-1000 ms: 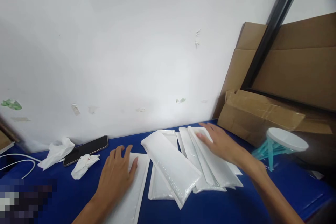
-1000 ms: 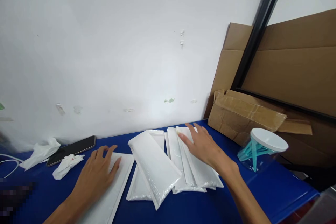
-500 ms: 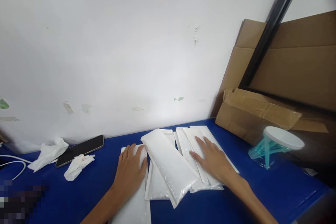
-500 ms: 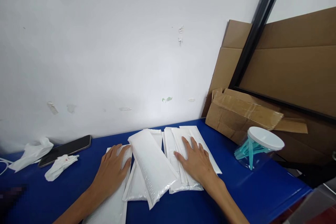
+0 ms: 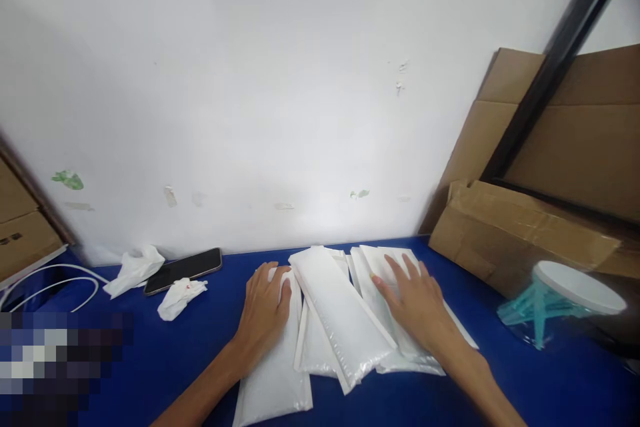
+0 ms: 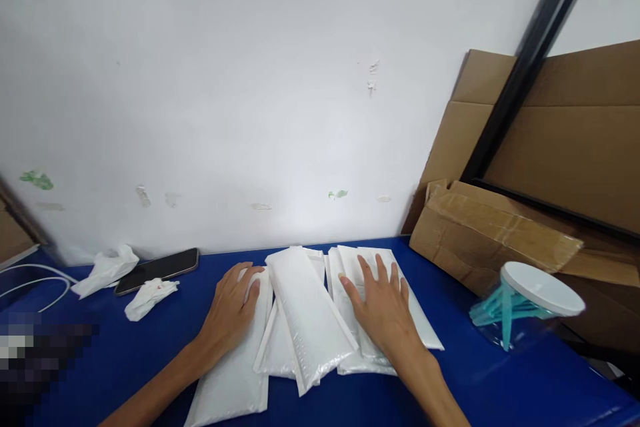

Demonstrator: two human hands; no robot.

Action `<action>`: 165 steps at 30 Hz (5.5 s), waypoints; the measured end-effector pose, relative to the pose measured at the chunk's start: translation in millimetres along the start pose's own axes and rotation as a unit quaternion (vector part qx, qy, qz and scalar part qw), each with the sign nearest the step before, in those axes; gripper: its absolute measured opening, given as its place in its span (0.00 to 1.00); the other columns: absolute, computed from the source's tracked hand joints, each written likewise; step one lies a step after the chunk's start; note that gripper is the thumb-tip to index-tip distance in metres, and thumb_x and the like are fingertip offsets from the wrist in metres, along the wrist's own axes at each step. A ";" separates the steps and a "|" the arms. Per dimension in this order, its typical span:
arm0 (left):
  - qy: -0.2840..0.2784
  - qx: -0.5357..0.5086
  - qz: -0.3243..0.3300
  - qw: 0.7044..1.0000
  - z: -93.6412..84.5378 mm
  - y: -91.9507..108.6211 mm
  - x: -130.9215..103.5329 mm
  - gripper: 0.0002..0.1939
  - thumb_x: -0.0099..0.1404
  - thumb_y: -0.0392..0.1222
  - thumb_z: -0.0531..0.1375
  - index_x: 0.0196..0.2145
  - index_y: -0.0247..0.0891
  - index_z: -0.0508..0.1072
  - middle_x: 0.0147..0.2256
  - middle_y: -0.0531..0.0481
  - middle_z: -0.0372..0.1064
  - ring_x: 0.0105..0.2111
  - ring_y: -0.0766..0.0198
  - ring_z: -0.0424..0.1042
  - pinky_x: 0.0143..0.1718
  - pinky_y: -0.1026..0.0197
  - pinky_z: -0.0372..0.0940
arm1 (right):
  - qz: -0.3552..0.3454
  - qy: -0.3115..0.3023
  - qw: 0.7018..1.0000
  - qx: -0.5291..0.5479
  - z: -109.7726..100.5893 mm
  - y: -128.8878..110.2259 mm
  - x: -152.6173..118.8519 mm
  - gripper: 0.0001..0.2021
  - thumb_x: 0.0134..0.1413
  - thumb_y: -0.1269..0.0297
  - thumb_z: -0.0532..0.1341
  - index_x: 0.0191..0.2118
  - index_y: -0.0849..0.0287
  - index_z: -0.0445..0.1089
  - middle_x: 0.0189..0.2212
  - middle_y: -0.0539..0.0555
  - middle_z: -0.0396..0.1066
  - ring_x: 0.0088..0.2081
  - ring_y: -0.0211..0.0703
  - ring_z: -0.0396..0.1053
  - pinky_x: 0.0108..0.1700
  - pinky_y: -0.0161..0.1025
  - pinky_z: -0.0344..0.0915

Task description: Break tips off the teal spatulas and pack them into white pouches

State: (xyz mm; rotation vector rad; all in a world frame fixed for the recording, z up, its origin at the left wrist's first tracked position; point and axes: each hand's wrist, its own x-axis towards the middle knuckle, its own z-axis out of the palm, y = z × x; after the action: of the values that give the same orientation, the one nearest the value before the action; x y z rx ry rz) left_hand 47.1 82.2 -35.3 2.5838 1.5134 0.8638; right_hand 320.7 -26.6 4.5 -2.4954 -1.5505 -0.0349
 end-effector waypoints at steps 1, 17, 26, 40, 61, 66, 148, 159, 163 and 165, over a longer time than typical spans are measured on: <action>0.012 0.002 -0.004 1.000 -4.0 -3.7 2.9 0.18 0.73 0.41 0.45 0.52 0.42 0.71 0.54 0.44 0.67 0.58 0.52 0.63 0.57 0.44 0.61 | -0.024 0.044 0.999 0.007 -5.3 -5.3 -4.4 0.34 0.66 0.42 0.41 0.69 0.55 0.53 0.71 0.59 0.45 0.71 0.63 0.35 0.69 0.60 0.42; 0.066 0.131 -0.084 0.986 7.1 -46.0 33.2 0.14 0.70 0.45 0.59 0.50 0.36 0.71 0.50 0.44 0.70 0.47 0.56 0.72 0.48 0.47 0.70 | -0.547 -0.097 0.785 0.275 60.5 -184.2 -132.2 0.35 0.64 0.62 0.50 0.73 0.53 0.36 0.70 0.55 0.50 0.69 0.47 0.50 0.67 0.45 0.55; 0.060 0.127 -0.078 0.987 6.2 -45.4 33.4 0.15 0.70 0.45 0.59 0.51 0.36 0.71 0.51 0.43 0.70 0.48 0.55 0.72 0.49 0.46 0.69 | -0.448 -0.121 0.850 0.249 37.9 -191.1 -130.6 0.32 0.57 0.65 0.52 0.68 0.61 0.55 0.65 0.61 0.59 0.63 0.56 0.60 0.66 0.46 0.57; 0.062 0.090 -0.071 0.991 9.7 -50.3 34.2 0.15 0.70 0.45 0.59 0.51 0.36 0.71 0.51 0.43 0.70 0.48 0.55 0.72 0.49 0.46 0.69 | -0.491 -0.164 0.820 0.244 28.7 -203.9 -149.0 0.25 0.60 0.59 0.53 0.62 0.51 0.63 0.55 0.56 0.70 0.52 0.49 0.71 0.52 0.39 0.72; -0.002 0.000 0.029 1.000 -1.3 -47.0 27.0 0.13 0.70 0.46 0.59 0.45 0.36 0.73 0.46 0.45 0.72 0.46 0.57 0.72 0.49 0.47 0.68 | -0.214 -0.014 0.977 0.010 45.4 -87.9 -8.2 0.30 0.59 0.67 0.53 0.67 0.57 0.58 0.68 0.62 0.54 0.68 0.62 0.50 0.66 0.57 0.49; 0.010 -0.059 0.008 0.998 -6.2 -43.7 21.5 0.10 0.69 0.45 0.59 0.42 0.35 0.72 0.45 0.46 0.70 0.46 0.56 0.70 0.49 0.47 0.66 | -0.234 -0.004 0.972 0.034 39.6 -60.5 -3.0 0.28 0.60 0.67 0.52 0.66 0.57 0.59 0.67 0.62 0.56 0.67 0.59 0.52 0.65 0.56 0.50; -0.101 -0.684 -0.345 0.634 -32.5 -56.0 -12.3 0.12 0.69 0.39 0.60 0.49 0.34 0.72 0.47 0.45 0.73 0.42 0.60 0.75 0.42 0.54 0.73 | -0.373 0.024 0.897 0.238 -0.8 -63.4 13.1 0.21 0.52 0.51 0.69 0.52 0.47 0.73 0.49 0.54 0.74 0.56 0.58 0.64 0.60 0.57 0.56; -0.108 -0.702 -0.346 0.613 -27.9 -57.1 -12.6 0.13 0.69 0.41 0.60 0.50 0.35 0.71 0.48 0.44 0.71 0.43 0.59 0.74 0.43 0.52 0.73 | -0.327 0.093 0.854 0.394 -14.5 -71.8 2.5 0.25 0.52 0.46 0.67 0.55 0.44 0.68 0.66 0.52 0.51 0.67 0.52 0.53 0.64 0.50 0.57; -0.121 -0.709 -0.345 0.603 -33.1 -55.5 -14.5 0.12 0.69 0.41 0.60 0.49 0.34 0.72 0.48 0.44 0.72 0.44 0.58 0.74 0.44 0.52 0.72 | -0.318 0.052 0.753 0.573 -17.7 -82.0 -8.2 0.32 0.53 0.51 0.67 0.63 0.41 0.59 0.71 0.50 0.41 0.68 0.54 0.51 0.64 0.52 0.58; -0.124 -0.710 -0.349 0.599 -34.3 -56.2 -14.3 0.12 0.70 0.41 0.60 0.49 0.34 0.72 0.49 0.44 0.72 0.44 0.58 0.74 0.45 0.51 0.72 | -0.313 0.031 0.723 0.615 -16.2 -85.5 -11.4 0.36 0.50 0.52 0.69 0.64 0.40 0.56 0.72 0.49 0.37 0.68 0.56 0.51 0.62 0.53 0.61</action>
State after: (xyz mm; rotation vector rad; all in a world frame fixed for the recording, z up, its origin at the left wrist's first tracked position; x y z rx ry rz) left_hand -19.3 91.8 -29.0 0.7697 0.8326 0.8815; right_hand 240.9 -3.1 32.5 -0.8870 -1.4990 0.5940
